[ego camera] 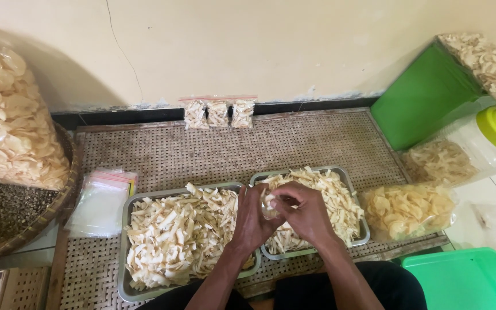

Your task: Using a small plastic scoop to fill small plastic bags with chips from a tray while sitting on the floor.

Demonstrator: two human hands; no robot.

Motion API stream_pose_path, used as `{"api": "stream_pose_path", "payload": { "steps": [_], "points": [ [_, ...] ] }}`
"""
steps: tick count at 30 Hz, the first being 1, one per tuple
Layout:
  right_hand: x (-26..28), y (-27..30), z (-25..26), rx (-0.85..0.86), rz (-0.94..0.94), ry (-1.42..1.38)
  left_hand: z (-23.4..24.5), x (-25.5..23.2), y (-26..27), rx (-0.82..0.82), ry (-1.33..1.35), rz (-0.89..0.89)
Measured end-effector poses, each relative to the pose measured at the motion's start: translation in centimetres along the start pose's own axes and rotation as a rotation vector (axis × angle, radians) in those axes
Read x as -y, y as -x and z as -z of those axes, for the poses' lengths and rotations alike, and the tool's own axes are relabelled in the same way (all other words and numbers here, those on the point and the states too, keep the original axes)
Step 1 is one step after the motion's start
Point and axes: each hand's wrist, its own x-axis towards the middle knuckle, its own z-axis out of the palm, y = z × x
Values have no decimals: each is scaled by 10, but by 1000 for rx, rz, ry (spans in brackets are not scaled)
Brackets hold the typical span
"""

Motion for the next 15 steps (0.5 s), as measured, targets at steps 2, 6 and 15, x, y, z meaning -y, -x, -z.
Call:
{"api": "stream_pose_path", "payload": {
  "steps": [2, 6, 15],
  "points": [
    [6, 0, 2, 69, 56, 95, 1, 0, 1, -6, 3, -13],
    [-12, 0, 0, -27, 77, 179, -6, 9, 4, -32, 18, -24],
    [-7, -10, -3, 49, -311, 411, 19, -27, -6, 44, 80, -45]
  ]
}}
